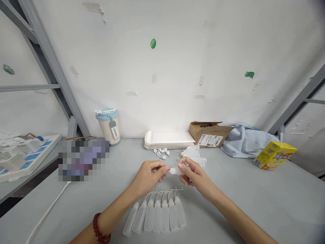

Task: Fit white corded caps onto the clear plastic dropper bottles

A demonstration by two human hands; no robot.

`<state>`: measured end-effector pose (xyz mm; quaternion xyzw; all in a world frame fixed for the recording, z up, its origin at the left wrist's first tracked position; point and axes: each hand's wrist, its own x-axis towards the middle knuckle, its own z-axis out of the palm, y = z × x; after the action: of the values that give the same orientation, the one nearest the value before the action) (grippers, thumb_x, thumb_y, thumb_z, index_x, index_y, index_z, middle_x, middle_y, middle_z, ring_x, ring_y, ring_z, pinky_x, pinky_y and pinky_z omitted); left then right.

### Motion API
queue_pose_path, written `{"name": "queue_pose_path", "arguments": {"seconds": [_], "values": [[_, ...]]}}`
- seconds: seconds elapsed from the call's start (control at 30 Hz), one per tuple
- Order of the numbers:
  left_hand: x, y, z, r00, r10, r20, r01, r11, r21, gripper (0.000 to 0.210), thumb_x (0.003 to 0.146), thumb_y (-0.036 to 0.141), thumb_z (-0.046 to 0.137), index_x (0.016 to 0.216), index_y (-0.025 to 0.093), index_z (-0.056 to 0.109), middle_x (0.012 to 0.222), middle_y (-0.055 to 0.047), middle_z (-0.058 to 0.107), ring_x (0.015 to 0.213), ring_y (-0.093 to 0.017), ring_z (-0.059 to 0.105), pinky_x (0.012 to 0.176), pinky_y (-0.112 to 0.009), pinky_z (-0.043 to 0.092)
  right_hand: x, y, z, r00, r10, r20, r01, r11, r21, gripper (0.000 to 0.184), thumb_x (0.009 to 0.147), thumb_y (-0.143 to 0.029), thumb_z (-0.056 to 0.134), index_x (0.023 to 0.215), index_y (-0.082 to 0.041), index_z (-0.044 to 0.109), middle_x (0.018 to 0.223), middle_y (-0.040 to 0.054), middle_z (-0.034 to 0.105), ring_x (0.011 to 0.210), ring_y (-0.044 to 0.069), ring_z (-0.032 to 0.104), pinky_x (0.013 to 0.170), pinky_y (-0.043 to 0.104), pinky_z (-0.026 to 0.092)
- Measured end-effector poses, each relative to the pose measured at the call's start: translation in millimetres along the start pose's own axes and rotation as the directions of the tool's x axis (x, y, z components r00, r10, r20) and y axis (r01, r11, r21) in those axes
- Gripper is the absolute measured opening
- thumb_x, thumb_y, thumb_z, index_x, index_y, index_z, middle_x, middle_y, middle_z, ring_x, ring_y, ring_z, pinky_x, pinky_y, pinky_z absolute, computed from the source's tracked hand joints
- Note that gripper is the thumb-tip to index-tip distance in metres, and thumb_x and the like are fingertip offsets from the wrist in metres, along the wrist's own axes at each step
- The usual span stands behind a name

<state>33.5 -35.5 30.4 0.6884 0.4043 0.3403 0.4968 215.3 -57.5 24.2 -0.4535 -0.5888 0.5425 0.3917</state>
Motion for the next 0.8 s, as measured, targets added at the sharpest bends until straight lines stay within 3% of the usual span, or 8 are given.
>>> {"name": "queue_pose_path", "arguments": {"seconds": [0.17, 0.37, 0.5, 0.67, 0.8], "values": [[0.2, 0.9, -3.4, 1.0, -0.002, 0.003, 0.002, 1.0, 0.031, 0.029, 0.079, 0.038, 0.053, 0.065, 0.014, 0.06, 0.059, 0.001, 0.053, 0.057, -0.012, 0.048, 0.056, -0.023, 0.041, 1.1, 0.0, 0.4, 1.0, -0.013, -0.016, 0.014, 1.0, 0.017, 0.035, 0.08, -0.055, 0.048, 0.078, -0.021, 0.039, 0.046, -0.0092, 0.04, 0.043, 0.006, 0.033, 0.045, 0.02, 0.02], [0.5, -2.9, -0.4, 0.985, -0.022, 0.171, 0.036, 0.996, -0.08, 0.034, 0.082, 0.042, 0.048, 0.069, 0.014, 0.061, 0.069, -0.002, 0.059, 0.062, -0.013, 0.053, 0.055, -0.023, 0.044, -0.2, 0.1, -0.1, 1.0, -0.009, 0.004, 0.009, 1.0, 0.007, 0.035, 0.08, -0.056, 0.047, 0.08, -0.021, 0.038, 0.048, -0.0078, 0.042, 0.044, 0.007, 0.034, 0.045, 0.02, 0.02], [-0.6, -2.8, 2.8, 0.977, -0.049, 0.207, 0.082, 0.985, -0.154, 0.033, 0.082, 0.041, 0.049, 0.067, 0.013, 0.06, 0.066, -0.001, 0.057, 0.061, -0.012, 0.053, 0.054, -0.023, 0.045, -2.0, 0.5, 0.5, 0.999, -0.018, 0.037, 0.019, 0.999, -0.033, 0.033, 0.083, -0.054, 0.044, 0.081, -0.021, 0.039, 0.049, -0.0076, 0.043, 0.044, 0.007, 0.033, 0.046, 0.021, 0.022], [-2.6, 0.2, 4.4, 0.982, -0.107, 0.158, 0.137, 0.972, -0.189, 0.035, 0.08, 0.042, 0.051, 0.061, 0.014, 0.056, 0.062, 0.001, 0.054, 0.055, -0.011, 0.051, 0.054, -0.024, 0.044, -2.1, 3.3, -1.5, 0.965, -0.247, -0.085, 0.216, 0.938, -0.27, 0.025, 0.08, -0.045, 0.054, 0.085, -0.021, 0.051, 0.068, -0.0015, 0.052, 0.059, 0.011, 0.046, 0.052, 0.023, 0.034], [-4.3, -0.7, 5.3, 0.975, -0.155, 0.161, 0.191, 0.953, -0.235, 0.035, 0.08, 0.044, 0.051, 0.064, 0.013, 0.056, 0.064, 0.0, 0.054, 0.057, -0.011, 0.052, 0.054, -0.024, 0.044, -2.0, 5.4, -3.6, 0.928, -0.371, -0.019, 0.33, 0.846, -0.419, 0.019, 0.083, -0.038, 0.053, 0.092, -0.022, 0.058, 0.079, 0.0028, 0.06, 0.069, 0.015, 0.054, 0.058, 0.026, 0.04]]}}
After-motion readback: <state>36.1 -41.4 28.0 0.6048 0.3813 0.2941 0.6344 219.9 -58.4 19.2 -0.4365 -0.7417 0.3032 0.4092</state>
